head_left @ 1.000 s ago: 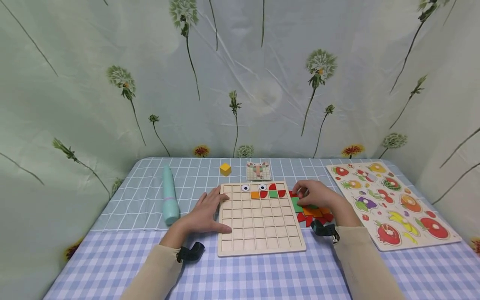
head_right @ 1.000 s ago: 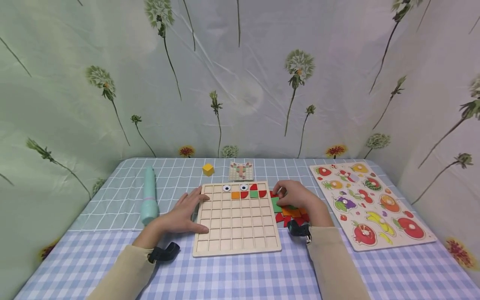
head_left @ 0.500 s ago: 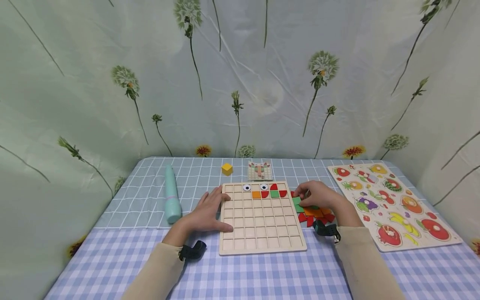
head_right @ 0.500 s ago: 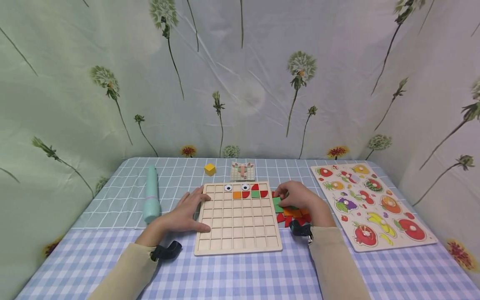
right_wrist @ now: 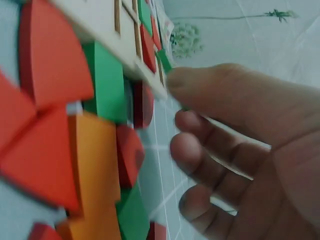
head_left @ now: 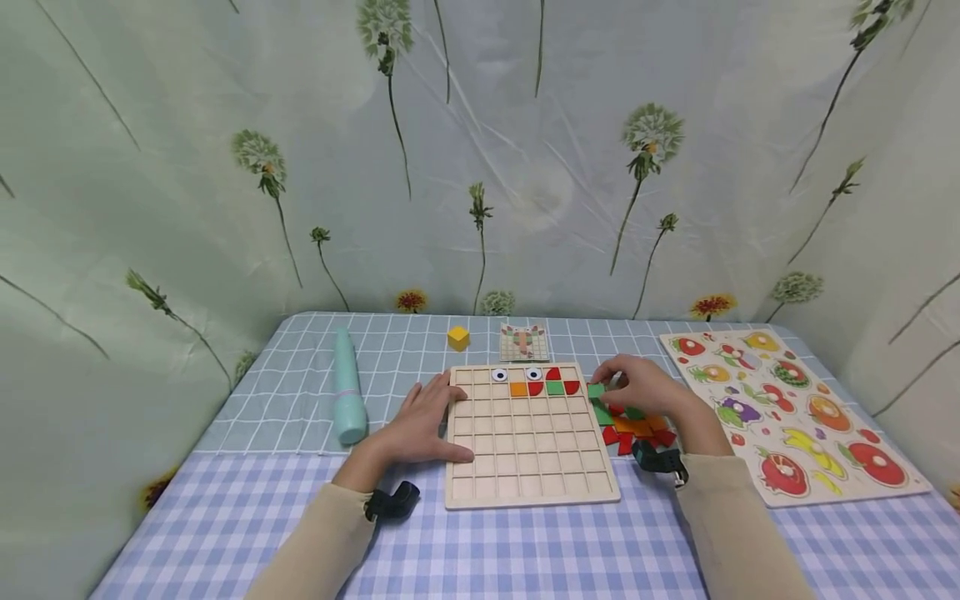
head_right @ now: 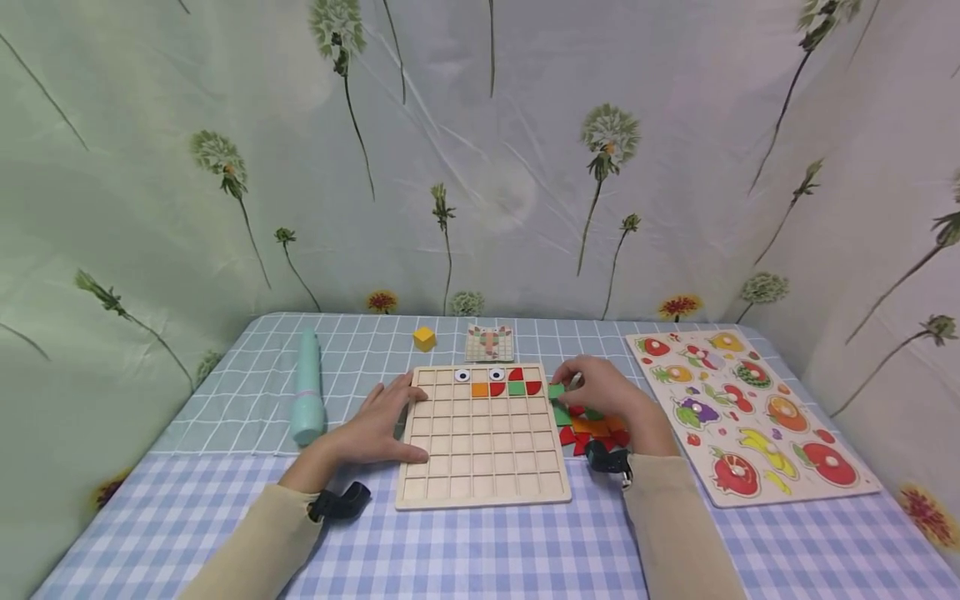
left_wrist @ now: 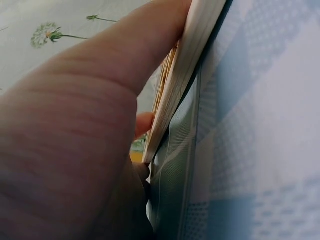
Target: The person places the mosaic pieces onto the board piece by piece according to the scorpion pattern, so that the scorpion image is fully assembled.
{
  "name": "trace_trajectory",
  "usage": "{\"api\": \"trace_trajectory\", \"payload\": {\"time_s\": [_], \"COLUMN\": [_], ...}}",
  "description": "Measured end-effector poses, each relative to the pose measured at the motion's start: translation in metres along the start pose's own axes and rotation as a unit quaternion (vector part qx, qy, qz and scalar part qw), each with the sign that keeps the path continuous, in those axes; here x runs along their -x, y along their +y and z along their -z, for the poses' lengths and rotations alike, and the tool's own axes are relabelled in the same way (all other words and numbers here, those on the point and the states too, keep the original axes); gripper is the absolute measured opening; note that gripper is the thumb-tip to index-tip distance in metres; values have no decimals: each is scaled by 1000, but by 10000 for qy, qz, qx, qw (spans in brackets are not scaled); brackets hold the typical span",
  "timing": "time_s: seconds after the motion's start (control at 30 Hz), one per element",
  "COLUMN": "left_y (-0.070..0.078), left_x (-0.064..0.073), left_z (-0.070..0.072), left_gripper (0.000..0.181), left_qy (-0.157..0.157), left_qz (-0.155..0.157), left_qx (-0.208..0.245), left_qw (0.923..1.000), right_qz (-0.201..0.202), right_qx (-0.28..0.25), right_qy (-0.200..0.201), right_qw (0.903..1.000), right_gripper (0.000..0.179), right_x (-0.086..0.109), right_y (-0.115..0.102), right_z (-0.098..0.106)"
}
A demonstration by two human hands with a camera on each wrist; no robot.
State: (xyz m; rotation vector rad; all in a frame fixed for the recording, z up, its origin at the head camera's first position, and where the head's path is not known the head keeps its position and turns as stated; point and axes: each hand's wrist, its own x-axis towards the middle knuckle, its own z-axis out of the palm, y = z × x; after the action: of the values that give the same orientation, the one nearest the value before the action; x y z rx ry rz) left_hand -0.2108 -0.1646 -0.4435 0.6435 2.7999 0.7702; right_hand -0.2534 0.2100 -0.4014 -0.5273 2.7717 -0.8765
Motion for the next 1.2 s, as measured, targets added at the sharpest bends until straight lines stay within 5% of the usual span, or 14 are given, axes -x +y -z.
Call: {"api": "trace_trajectory", "payload": {"time_s": [0.4, 0.87, 1.2], "left_y": [0, 1, 1], "left_x": [-4, -3, -3], "left_z": [1, 0, 0], "left_gripper": [91, 92, 93], "left_qy": [-62, -29, -30], "left_qz": [-41, 114, 112], "left_qx": [-33, 53, 52], "left_qw": [10000, 9999, 9999], "right_qz": [290, 950, 729], "right_qx": [-343, -48, 337], "right_qy": [362, -2, -207], "right_qw": [9983, 9955, 9966], "right_gripper": [22, 18, 19], "right_x": [-13, -50, -73], "right_y": [-36, -97, -116], "right_z": [-10, -38, -68]}}
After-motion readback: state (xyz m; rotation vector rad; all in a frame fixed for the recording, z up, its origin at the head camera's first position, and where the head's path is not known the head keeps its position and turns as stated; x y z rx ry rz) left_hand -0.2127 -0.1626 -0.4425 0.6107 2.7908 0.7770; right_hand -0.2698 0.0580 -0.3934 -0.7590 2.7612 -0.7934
